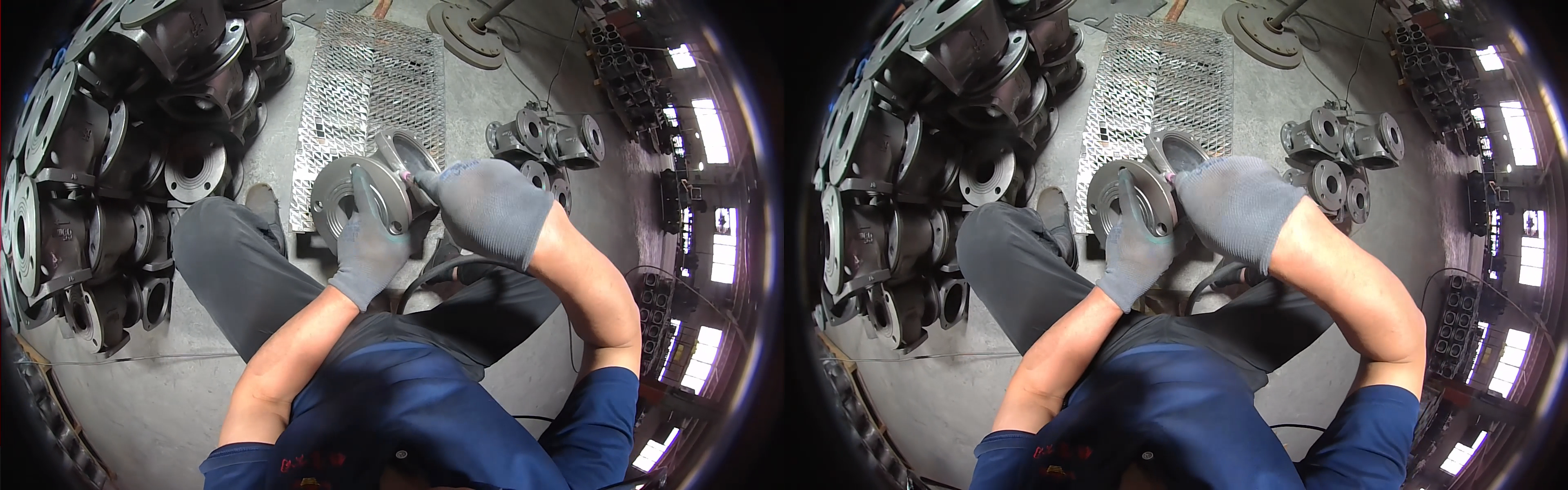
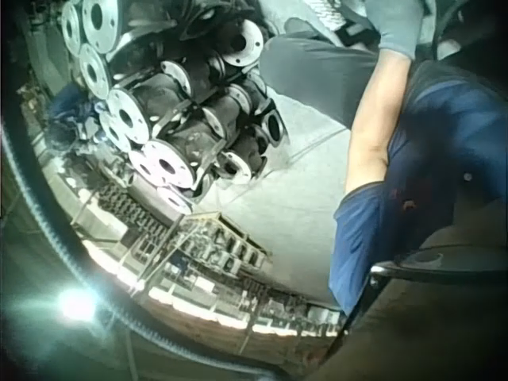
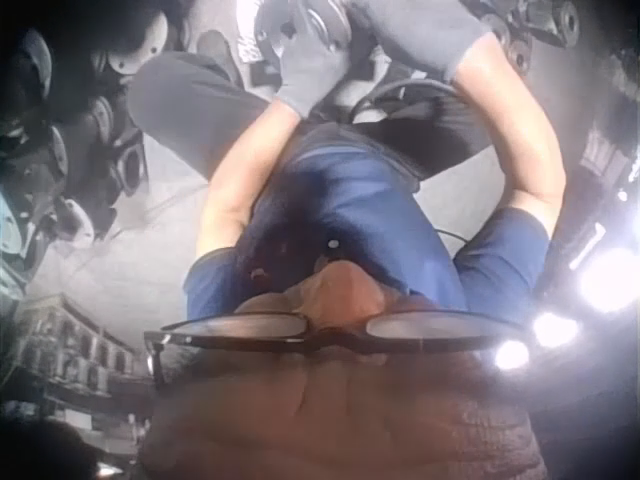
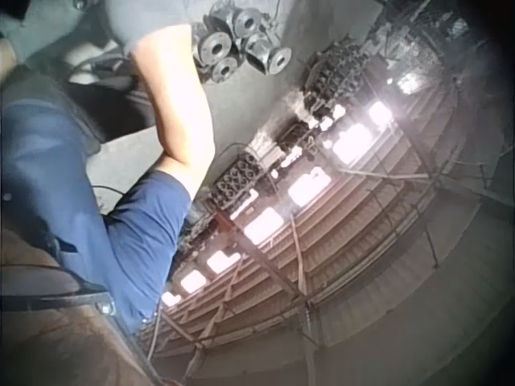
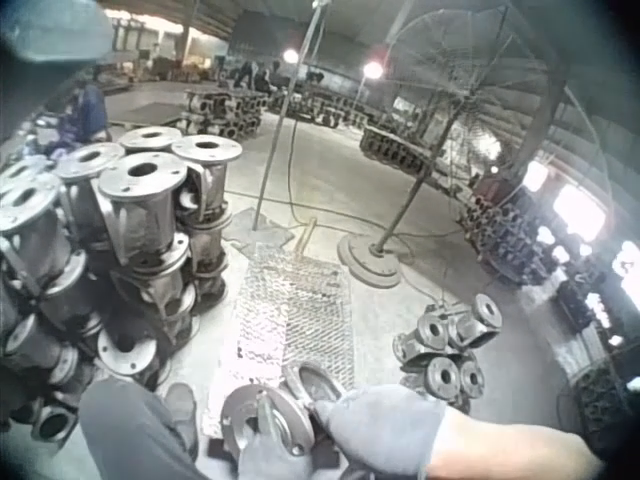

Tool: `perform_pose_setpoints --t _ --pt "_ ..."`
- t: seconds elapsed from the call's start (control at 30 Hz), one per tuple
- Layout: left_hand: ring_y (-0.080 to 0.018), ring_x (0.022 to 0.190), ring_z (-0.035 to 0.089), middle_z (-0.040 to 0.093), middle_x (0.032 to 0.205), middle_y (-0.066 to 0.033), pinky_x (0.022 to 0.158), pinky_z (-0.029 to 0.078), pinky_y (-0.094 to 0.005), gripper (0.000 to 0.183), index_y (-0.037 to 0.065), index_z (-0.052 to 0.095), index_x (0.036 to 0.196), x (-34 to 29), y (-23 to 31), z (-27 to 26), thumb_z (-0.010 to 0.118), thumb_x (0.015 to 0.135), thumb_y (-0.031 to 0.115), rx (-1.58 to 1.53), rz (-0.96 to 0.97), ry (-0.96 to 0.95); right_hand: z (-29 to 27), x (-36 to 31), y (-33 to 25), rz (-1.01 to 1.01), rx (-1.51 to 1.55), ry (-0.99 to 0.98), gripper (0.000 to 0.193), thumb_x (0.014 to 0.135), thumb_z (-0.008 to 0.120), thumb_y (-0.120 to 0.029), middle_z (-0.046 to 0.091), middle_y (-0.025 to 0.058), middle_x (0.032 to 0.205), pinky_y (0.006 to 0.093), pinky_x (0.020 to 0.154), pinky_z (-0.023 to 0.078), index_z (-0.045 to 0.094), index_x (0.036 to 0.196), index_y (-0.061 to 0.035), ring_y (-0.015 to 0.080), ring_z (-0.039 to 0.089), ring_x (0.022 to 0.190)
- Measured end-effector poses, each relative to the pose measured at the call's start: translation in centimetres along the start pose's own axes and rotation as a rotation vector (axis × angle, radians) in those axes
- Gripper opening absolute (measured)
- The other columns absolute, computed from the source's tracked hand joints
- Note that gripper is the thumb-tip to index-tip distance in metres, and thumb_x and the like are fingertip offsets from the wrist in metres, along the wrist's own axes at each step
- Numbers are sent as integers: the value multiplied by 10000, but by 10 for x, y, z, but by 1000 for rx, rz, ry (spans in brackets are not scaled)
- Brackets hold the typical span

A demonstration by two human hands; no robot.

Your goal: The person grinds the surfaces of a metal casting using a rotary tool, sets it aside, and picks up another metal casting to grind its interior and exterior with the tool.

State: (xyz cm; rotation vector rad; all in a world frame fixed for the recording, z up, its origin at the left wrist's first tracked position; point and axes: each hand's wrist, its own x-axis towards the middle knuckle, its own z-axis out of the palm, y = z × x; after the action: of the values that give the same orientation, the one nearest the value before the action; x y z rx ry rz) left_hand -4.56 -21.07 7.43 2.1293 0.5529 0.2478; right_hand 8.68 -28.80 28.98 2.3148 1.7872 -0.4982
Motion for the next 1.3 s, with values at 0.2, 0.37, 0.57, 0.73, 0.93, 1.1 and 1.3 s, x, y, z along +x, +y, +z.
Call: perform_pose_setpoints --t 0.2,0.37,0.57,0.73,0.93,1.1,1.3 --pt "-536 1021 757 616 1423 -406 903 634 -528 1357 -99 89 1717 -3 13 -18 935 836 493 -163 -61 54 2 -8 -5 44 9 -3 229 997 662 -102 781 207 913 497 759 648 728 1202 -25 402 798 904" --pt "-495 1016 767 744 1149 -348 899 621 -527 1373 -117 58 1716 -2 25 -30 943 811 415 -204 -124 -30 5 -2 -1 160 79 -69 316 963 682 -87 790 215 980 503 817 632 719 1274 -51 407 788 936" --pt "-468 1336 669 609 1469 -404 1110 550 -455 1322 -169 170 1689 12 26 -38 958 799 409 -282 -167 -22 25 -5 31 300 225 76 393 998 702 -202 794 229 1137 542 991 596 697 1377 -96 425 760 1114" --pt "-297 1293 677 605 1488 -349 1078 568 -351 1169 -243 304 1599 42 4 -32 989 838 323 -200 21 156 68 -52 72 520 615 410 466 1054 627 -186 793 234 1133 441 872 620 647 1505 -67 370 794 983" --pt "-232 1180 705 580 1513 -267 953 605 -306 1064 -164 310 1672 54 10 -37 921 859 147 -211 78 139 167 -71 79 714 1222 517 511 1074 608 -244 766 117 1029 330 806 583 617 1532 -17 149 718 866" --pt "-295 1466 521 474 1649 -265 1237 428 -405 1266 -123 207 1729 54 37 -31 960 770 219 -234 -60 -26 225 -71 62 714 1470 530 474 1131 609 -236 664 34 914 253 648 525 589 1509 48 74 595 690" --pt "-413 1710 197 232 1812 -310 1381 186 -471 1381 -62 130 1762 55 36 -4 975 712 241 2 196 -110 260 -62 69 707 1669 577 450 1120 641 -172 682 42 979 249 667 540 573 1514 34 81 614 728"
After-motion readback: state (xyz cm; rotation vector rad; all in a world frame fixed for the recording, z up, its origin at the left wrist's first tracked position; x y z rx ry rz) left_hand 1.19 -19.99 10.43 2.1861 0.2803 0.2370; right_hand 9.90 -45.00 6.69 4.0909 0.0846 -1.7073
